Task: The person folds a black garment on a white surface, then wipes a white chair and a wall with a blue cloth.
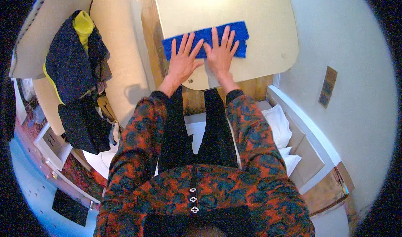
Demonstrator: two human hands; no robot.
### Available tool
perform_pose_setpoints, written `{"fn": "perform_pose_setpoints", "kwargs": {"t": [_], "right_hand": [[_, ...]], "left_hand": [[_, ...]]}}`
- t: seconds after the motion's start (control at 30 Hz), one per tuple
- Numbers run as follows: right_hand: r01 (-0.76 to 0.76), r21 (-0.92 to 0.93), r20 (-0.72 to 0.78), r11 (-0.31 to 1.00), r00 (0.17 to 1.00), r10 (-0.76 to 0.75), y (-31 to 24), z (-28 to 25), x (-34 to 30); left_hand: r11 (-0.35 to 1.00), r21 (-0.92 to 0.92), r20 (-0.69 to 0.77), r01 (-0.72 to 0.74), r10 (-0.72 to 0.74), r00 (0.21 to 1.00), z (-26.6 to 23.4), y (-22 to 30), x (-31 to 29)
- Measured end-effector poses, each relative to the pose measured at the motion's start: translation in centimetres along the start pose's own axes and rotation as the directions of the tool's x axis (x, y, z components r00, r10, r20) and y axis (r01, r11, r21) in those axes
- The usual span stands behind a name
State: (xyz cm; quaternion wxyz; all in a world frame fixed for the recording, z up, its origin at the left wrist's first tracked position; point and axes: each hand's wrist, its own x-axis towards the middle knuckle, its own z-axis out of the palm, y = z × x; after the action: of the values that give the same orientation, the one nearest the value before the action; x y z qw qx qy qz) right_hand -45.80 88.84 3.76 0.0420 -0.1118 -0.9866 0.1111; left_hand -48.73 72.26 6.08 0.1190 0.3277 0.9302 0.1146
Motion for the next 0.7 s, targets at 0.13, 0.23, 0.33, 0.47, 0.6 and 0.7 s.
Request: {"fn": "perform_pose_setpoints", "kwargs": {"t": [0.13,0.23,0.33,0.47,0.6,0.7], "right_hand": [[-0.047,0.011,0.067,0.999,0.997,0.046,-2.2,-0.5,-5.3],[-0.092,0.004,0.121,0.996,0.988,0.091,-3.2,-0.8,-7.8],[-0.148,0.031,0.063,0.988,0.987,0.146,-2.6,-0.4,-8.0],[-0.296,0.087,-0.049,0.951,0.952,0.301,0.9,-0.7,-6.5],[-0.361,0.098,-0.019,0.928,0.931,0.364,1.6,-1.3,-7.9],[-0.35,0.045,0.024,0.936,0.937,0.349,0.1,-1.7,-9.6]], "left_hand": [[0.994,-0.114,0.065,0.002,0.006,0.998,0.9,0.7,-4.5],[1.0,-0.028,0.135,-0.004,0.008,0.991,1.1,1.0,-6.1],[0.998,-0.05,0.12,-0.044,0.05,0.991,0.9,1.6,-5.0],[0.983,-0.006,0.083,-0.186,0.185,0.979,0.7,3.8,-0.5],[0.97,0.014,0.127,-0.245,0.241,0.962,1.4,5.2,-1.0],[0.977,-0.037,0.207,-0.21,0.213,0.955,1.6,4.5,-3.5]]}}
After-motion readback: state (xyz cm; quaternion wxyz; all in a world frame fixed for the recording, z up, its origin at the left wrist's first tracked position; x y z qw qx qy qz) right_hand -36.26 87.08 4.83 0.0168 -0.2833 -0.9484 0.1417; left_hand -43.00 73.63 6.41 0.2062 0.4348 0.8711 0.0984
